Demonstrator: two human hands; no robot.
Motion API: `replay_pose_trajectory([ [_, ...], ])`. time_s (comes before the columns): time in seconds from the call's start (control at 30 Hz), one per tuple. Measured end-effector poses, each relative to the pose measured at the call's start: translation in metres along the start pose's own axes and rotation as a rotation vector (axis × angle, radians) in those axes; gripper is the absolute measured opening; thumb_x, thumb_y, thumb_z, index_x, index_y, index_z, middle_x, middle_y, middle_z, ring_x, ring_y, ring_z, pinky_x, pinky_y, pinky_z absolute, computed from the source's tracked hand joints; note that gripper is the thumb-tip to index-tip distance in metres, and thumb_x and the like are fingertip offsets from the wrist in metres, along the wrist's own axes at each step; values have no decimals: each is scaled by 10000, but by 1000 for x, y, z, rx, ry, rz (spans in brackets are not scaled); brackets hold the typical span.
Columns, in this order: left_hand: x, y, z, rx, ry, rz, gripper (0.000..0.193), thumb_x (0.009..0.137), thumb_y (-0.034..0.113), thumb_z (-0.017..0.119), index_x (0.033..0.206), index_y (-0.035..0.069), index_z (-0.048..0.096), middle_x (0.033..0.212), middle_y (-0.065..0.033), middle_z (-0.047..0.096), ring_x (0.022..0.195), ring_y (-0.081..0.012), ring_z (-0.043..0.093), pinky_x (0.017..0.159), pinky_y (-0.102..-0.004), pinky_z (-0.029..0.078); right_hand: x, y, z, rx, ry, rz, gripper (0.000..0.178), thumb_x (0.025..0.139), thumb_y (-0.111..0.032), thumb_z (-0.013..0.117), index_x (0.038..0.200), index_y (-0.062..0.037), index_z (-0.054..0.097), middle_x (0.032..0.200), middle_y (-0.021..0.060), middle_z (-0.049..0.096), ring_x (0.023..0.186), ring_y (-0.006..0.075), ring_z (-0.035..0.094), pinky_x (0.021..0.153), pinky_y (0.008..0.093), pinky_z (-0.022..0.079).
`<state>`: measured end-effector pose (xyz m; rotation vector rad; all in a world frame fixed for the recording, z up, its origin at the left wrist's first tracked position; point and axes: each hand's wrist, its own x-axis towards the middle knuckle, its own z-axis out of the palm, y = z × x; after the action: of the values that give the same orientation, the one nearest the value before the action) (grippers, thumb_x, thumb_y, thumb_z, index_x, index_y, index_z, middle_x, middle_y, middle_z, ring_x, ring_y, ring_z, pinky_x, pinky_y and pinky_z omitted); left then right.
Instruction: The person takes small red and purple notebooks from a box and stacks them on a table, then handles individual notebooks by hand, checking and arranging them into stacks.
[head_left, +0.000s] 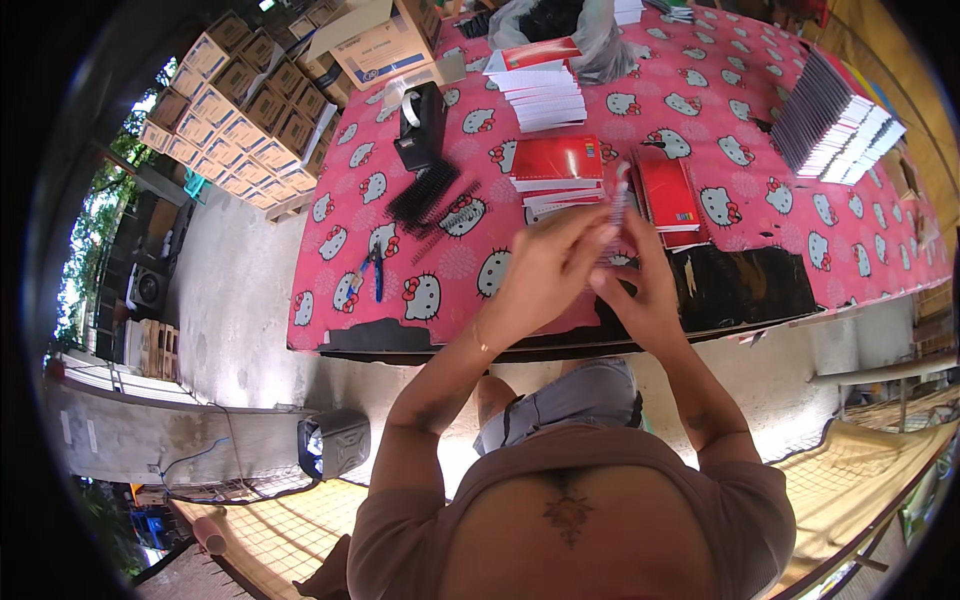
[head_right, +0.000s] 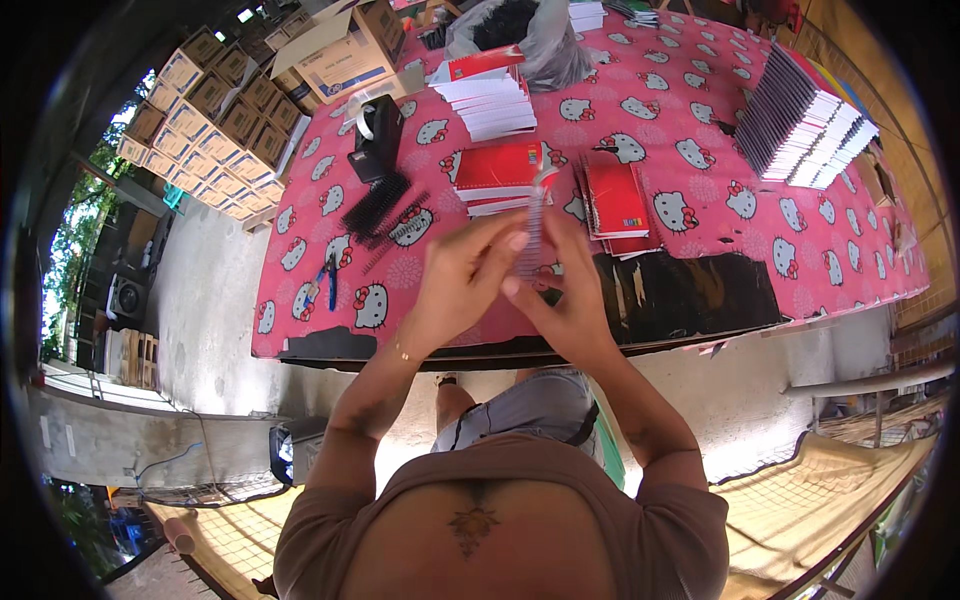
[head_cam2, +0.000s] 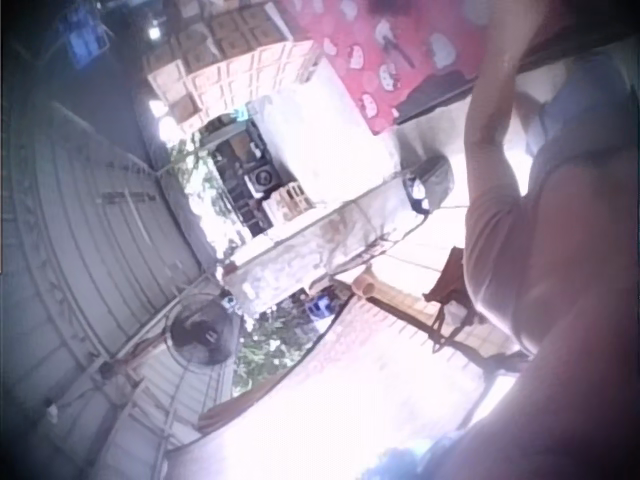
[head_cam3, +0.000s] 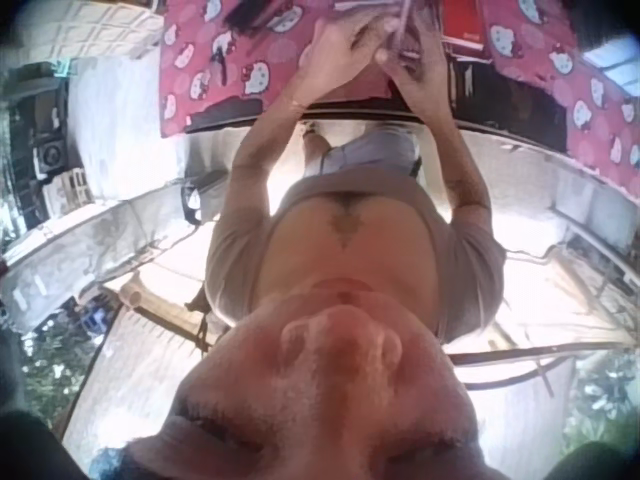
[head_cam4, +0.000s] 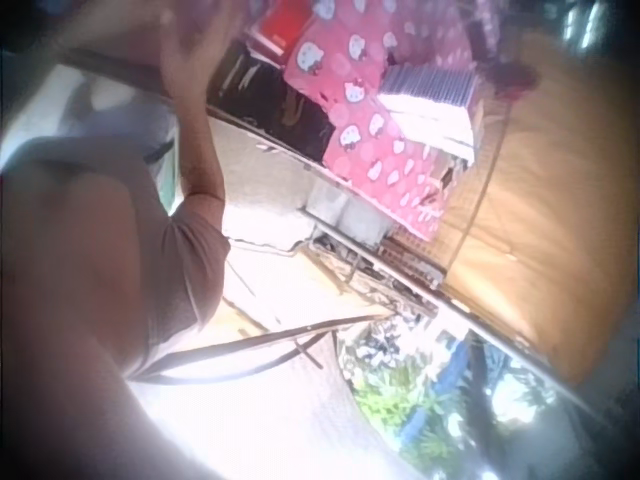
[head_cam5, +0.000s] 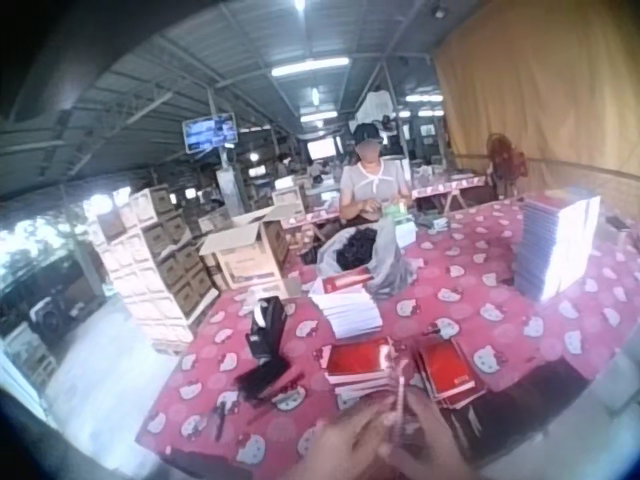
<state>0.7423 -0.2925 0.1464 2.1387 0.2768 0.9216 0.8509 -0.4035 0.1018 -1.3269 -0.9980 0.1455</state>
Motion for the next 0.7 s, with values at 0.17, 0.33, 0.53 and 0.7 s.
replay_pose_trajectory([
  [0.17, 46, -102, -19, 547, -31, 238, 323, 876, 66, 647, 1198, 42, 641, 1152, -159, 675, 1034, -327, 665, 857, -375, 556, 45, 57, -52, 329, 78, 250, 538, 909, 91, 561, 1421, -46, 468, 1029, 1, 622, 932, 80, 555, 877, 233, 450],
  [0.33, 51, -160, -13, 812, -89, 398, 431, 809, 22, 613, 1237, 73, 619, 1208, -132, 645, 1099, -311, 619, 914, -410, 520, 77, 150, -108, -1137, -16, 171, 616, 842, -359, 706, 1396, -182, 503, 1305, 206, 540, 1186, 451, 516, 1000, 494, 435],
  [0.53, 8, -85, -18, 745, -54, 369, 390, 790, 53, 624, 1180, 57, 631, 1012, -95, 649, 912, -268, 601, 829, -422, 427, 41, 73, -34, -108, -263, -116, 639, 798, -152, 798, 1365, -76, 511, 1306, 160, 565, 1214, 244, 544, 1000, 393, 445],
  [0.7, -45, -87, 10, 569, 31, 321, 304, 850, 90, 608, 1149, 41, 628, 1033, -112, 626, 978, -284, 579, 856, -450, 422, -19, 113, -6, 81, -304, 231, 495, 818, -33, 758, 1279, -41, 578, 1066, 80, 672, 960, 137, 627, 851, 283, 508],
])
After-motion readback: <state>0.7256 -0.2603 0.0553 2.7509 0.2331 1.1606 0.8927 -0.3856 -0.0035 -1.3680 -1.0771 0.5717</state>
